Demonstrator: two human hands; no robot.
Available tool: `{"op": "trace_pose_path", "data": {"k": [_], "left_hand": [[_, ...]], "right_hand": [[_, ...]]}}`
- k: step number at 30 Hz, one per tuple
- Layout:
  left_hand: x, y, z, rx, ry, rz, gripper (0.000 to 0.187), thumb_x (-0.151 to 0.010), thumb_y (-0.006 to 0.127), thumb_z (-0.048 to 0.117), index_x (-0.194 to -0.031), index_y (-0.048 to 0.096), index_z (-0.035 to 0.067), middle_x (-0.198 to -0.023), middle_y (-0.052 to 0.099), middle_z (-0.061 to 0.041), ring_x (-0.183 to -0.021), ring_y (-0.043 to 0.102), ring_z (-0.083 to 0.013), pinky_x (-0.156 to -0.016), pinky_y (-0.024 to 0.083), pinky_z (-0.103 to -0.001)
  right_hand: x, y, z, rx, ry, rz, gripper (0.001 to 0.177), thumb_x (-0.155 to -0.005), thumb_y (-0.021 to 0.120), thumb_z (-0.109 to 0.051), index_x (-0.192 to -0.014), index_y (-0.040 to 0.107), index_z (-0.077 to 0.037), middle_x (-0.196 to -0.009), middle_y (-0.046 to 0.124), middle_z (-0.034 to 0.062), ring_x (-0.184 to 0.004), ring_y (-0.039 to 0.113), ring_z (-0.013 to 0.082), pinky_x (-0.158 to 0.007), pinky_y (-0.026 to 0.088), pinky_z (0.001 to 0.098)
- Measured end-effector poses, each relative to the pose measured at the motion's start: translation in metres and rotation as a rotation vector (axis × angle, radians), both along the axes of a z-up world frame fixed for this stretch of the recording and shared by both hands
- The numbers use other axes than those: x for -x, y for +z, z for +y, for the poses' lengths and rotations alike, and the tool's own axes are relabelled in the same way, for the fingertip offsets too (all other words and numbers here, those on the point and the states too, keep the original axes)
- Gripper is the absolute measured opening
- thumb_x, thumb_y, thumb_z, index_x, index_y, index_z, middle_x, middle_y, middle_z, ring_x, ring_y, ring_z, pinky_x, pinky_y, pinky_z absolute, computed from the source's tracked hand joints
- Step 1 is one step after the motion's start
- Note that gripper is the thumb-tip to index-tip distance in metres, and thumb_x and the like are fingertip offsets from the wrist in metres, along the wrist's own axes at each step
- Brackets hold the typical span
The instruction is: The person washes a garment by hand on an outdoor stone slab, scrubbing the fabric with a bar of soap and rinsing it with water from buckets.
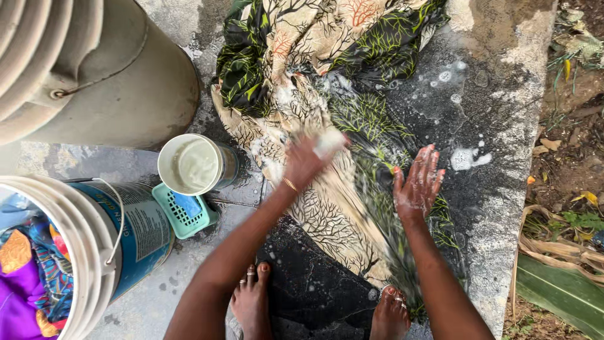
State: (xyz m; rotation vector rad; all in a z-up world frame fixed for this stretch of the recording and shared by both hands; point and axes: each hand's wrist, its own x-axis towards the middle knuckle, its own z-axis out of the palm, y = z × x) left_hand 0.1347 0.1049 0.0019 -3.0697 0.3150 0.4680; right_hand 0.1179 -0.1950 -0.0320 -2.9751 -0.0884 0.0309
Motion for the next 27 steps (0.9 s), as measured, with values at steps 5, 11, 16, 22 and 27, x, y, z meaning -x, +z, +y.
{"op": "trace_pose_path", "data": {"k": [5,11,16,22,27], "left_hand": [[-0.076,0.036,0.098,0.044,0.590,-0.072,0.063,-0.107,0.051,0.037,-0.158,0.016,0.046,-0.143,0.045,-0.028,-0.103,0.062,-0.0335,-0.076,0.060,-0.043],[0.084,0.014,-0.051,0.471,-0.052,0.286,0.051,-0.114,0.051,0.046,-0.152,0.041,0.013,-0.131,0.058,-0.027,-0.108,0.067,-0.0347,-0.087,0.064,-0.045],[0.085,-0.004,-0.038,0.756,0.138,0.461,0.045,-0.103,0.062,0.058,-0.133,0.052,0.026,-0.124,0.066,-0.018,-0.114,0.068,-0.0307,-0.092,0.053,-0.044],[-0.070,-0.019,0.116,-0.218,0.640,-0.453,0.073,-0.090,0.050,0.054,-0.158,0.025,0.041,-0.120,0.059,-0.026,-0.091,0.071,-0.0387,-0.065,0.059,-0.050],[0.015,-0.015,-0.084,0.494,0.395,0.145,0.054,-0.107,0.046,0.037,-0.157,0.029,0.050,-0.145,0.042,-0.038,-0.116,0.054,-0.0500,-0.079,0.056,-0.056]], "right_hand": [[-0.027,-0.018,-0.021,0.029,-0.082,-0.101,0.070,-0.115,0.028,-0.045,-0.165,0.016,0.002,-0.173,0.011,0.0228,-0.160,0.011,0.0356,-0.128,0.011,0.0560],[-0.073,-0.011,0.097,-0.461,-0.013,0.377,0.064,-0.106,0.015,-0.043,-0.166,0.021,-0.024,-0.176,0.015,0.0084,-0.142,0.029,0.0288,-0.114,0.028,0.0482],[-0.108,-0.030,0.129,0.077,0.580,0.255,0.068,-0.100,0.027,-0.053,-0.160,0.012,-0.026,-0.172,0.003,0.0039,-0.156,-0.002,0.0225,-0.125,0.009,0.0528],[-0.175,-0.069,-0.079,0.229,0.052,-0.022,0.071,-0.113,0.037,-0.056,-0.173,0.008,-0.031,-0.170,0.002,0.0212,-0.157,0.004,0.0391,-0.122,0.013,0.0689],[-0.163,-0.026,-0.037,0.006,0.355,-0.136,0.076,-0.112,0.022,-0.067,-0.170,0.004,-0.020,-0.177,-0.007,0.0135,-0.166,0.003,0.0364,-0.127,0.016,0.0725]]}}
